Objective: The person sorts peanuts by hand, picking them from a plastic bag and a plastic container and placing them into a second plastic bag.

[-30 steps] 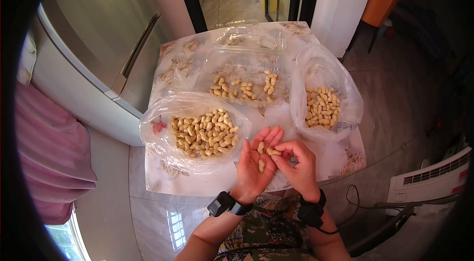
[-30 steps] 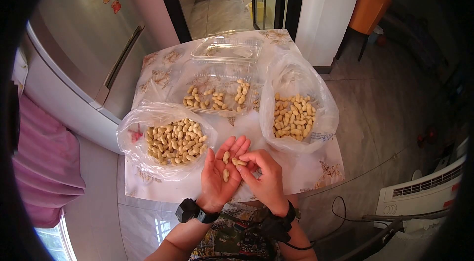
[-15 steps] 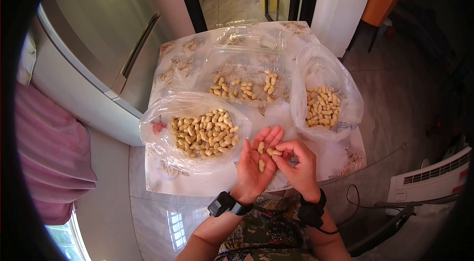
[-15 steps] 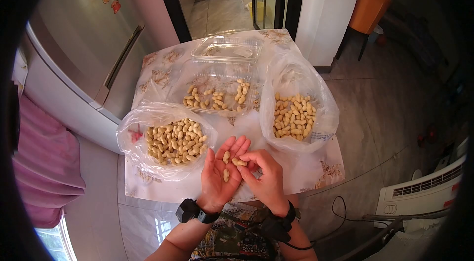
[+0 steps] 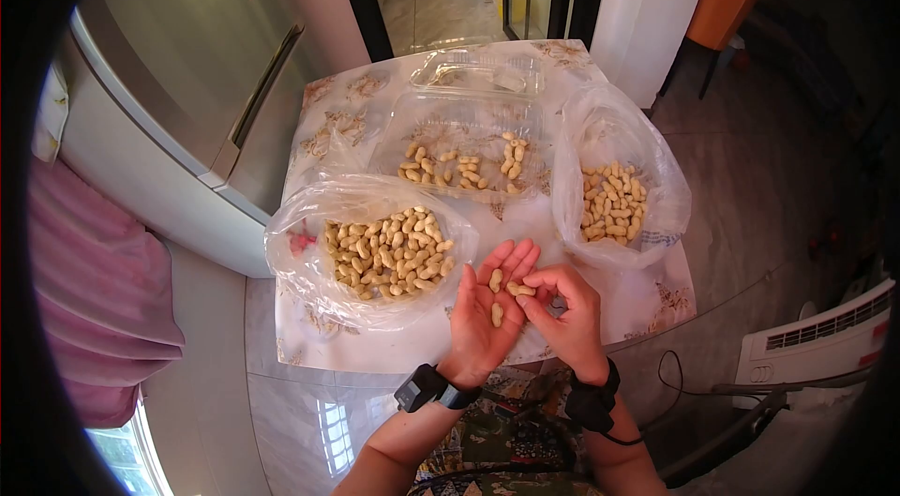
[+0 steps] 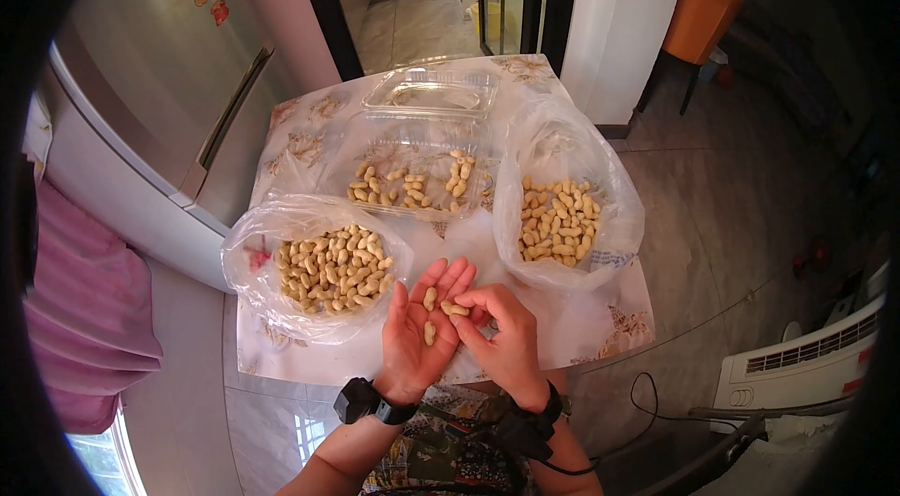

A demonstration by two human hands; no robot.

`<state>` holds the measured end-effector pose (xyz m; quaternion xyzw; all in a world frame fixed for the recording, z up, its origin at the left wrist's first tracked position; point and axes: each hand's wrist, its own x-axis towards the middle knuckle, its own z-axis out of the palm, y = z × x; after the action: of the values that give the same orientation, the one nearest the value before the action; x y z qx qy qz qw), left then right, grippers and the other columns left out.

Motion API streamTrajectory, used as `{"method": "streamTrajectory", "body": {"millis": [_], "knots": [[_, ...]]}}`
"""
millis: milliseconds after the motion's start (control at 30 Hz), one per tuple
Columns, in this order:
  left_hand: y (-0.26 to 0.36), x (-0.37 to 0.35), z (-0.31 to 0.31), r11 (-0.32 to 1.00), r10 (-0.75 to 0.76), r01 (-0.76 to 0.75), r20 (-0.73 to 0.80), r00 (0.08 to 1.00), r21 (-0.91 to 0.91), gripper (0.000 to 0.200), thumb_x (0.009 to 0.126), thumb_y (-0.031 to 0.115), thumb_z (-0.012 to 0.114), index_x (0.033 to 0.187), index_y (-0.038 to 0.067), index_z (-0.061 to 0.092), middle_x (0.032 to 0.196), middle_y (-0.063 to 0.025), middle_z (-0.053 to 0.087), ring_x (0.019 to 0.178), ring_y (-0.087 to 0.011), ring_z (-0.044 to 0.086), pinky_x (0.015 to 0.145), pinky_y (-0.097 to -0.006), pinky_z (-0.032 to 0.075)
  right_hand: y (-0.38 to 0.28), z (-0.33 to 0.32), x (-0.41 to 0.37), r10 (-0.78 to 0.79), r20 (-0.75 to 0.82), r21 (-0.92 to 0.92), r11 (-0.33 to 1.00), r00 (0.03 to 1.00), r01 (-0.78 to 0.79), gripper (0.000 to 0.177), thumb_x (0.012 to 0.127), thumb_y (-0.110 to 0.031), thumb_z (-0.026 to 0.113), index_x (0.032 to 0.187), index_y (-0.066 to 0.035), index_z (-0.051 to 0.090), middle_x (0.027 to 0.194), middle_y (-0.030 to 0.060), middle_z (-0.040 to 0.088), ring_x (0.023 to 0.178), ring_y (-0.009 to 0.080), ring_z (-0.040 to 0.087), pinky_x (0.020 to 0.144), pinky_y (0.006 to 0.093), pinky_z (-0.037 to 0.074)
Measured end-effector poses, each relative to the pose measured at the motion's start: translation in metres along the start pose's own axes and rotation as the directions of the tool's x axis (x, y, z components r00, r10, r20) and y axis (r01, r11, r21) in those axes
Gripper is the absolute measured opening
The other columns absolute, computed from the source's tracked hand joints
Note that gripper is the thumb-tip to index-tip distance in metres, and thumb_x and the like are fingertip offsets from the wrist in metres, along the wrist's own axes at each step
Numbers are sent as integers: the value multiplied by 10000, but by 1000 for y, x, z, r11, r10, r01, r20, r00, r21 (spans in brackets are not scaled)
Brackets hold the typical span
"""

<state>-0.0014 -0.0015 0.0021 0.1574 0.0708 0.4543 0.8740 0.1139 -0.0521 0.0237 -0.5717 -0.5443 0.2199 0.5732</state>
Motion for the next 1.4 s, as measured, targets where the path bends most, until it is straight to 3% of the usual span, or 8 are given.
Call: {"method": "streamTrajectory", "body": {"millis": [533, 1100, 1400], "knots": [[1, 0, 2, 999, 0, -1, -3, 1000, -36, 605, 1010, 466, 335, 1410, 13, 369, 1491, -188, 342, 1414, -307, 276, 1155, -441, 234, 2, 0, -1, -5, -5, 4, 1000, 1000, 5, 250, 741, 72, 650, 965, -36, 625, 860, 45, 610, 703, 127, 586, 638, 255, 491], [1, 0, 1, 999, -15, 14, -34, 999, -29, 594, 1009, 469, 332, 1400, 25, 387, 1479, -167, 374, 1397, -287, 316, 1128, -406, 295, 7, 2, -3, 23, -39, 71, 997, 999, -20, 115, 895, -51, 629, 995, 6, 621, 882, 98, 660, 753, 164, 648, 681, 272, 509], [-1, 1, -4, 999, -16, 15, -20, 1000, -42, 595, 1004, 476, 346, 1396, 32, 393, 1475, -165, 382, 1400, -288, 310, 1126, -409, 297, 1, 4, -2, 46, -60, 54, 998, 997, -43, 144, 861, -19, 658, 998, 10, 624, 879, 95, 673, 763, 145, 647, 687, 262, 510]]}}
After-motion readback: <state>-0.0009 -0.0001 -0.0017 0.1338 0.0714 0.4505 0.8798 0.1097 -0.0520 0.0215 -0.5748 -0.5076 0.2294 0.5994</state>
